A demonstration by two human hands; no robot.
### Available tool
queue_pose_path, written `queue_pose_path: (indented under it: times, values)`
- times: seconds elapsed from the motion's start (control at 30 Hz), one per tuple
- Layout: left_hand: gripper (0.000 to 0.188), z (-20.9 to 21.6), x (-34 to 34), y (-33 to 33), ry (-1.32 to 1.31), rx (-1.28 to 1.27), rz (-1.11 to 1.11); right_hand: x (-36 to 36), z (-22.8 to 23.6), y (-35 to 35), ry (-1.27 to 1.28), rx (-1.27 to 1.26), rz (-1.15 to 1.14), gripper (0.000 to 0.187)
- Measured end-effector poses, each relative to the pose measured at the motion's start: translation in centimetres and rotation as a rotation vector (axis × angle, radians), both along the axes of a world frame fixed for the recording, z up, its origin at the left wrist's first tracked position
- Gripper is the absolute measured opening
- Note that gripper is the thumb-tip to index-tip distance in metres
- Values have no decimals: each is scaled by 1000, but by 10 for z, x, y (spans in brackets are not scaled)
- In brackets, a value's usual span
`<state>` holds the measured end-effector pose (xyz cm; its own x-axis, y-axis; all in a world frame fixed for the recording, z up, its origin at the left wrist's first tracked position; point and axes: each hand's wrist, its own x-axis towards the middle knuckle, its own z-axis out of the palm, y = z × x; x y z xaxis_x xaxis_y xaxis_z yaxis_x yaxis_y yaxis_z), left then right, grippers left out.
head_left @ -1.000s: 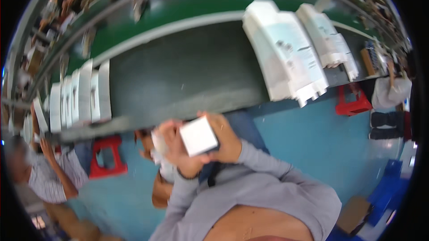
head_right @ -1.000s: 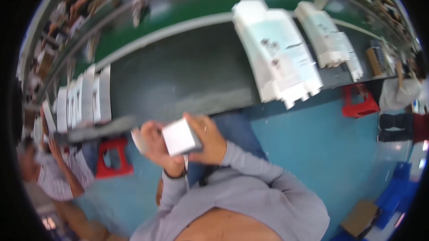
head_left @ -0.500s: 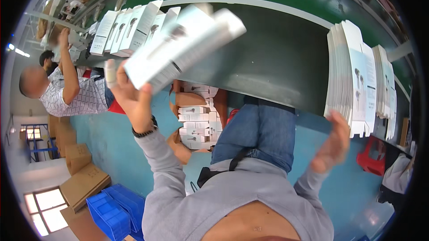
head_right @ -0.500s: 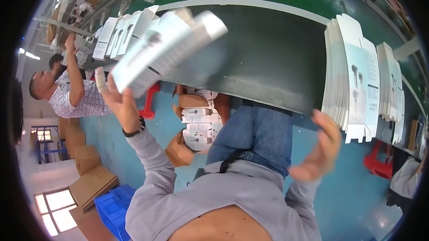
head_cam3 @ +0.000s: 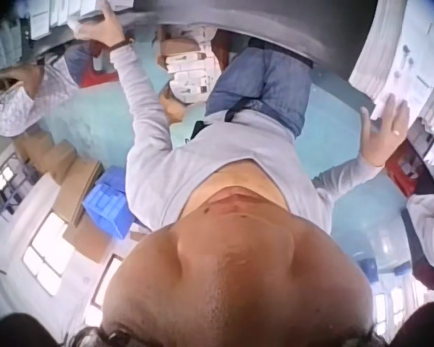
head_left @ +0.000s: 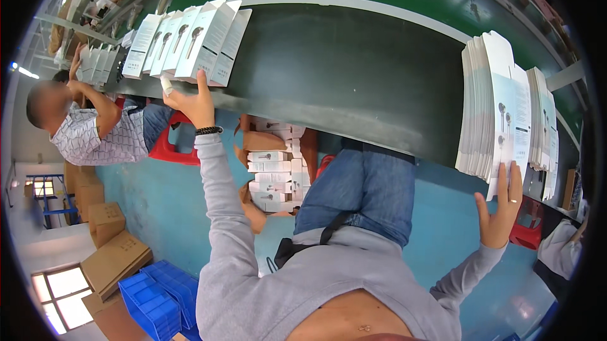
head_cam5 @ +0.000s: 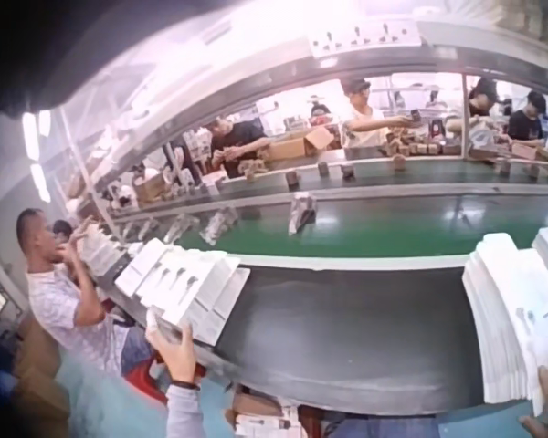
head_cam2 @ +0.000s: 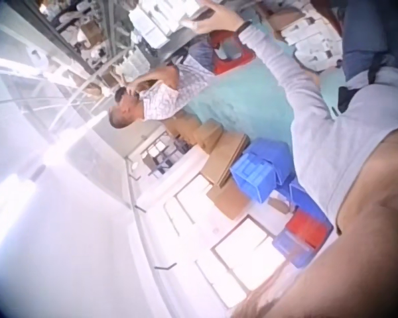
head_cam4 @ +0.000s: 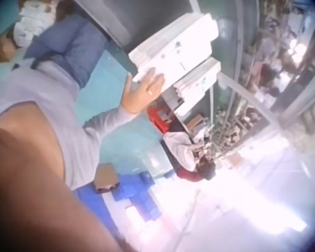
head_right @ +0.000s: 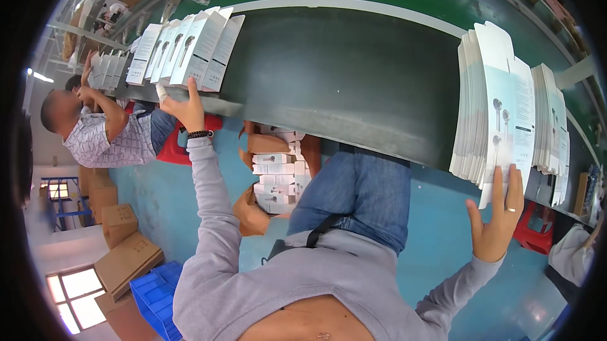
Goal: Folding and stacking product packaging boxes at an assembly line station.
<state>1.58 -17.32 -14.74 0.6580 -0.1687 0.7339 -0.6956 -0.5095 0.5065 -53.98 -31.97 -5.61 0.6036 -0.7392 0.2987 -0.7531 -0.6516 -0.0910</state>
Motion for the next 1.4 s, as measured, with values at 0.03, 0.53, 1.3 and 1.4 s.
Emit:
queue_pose_path:
  times: [0.03, 0.53, 1.3, 1.4]
  values:
    - [85, 2, -9, 2, -13, -44, -32, -5, 1, 1, 3, 2, 4, 55]
    - [63, 59, -240, -23, -352, 300, -1170, 53, -16, 44, -994, 821, 200, 25]
    - [48, 33, -282, -22, 1186, -118, -1032, 126, -99, 79, -1091, 968, 60, 40]
    - [43, 28, -274, -26, 1251, -94, -1055, 126, -99, 76, -1130, 1135, 78, 37]
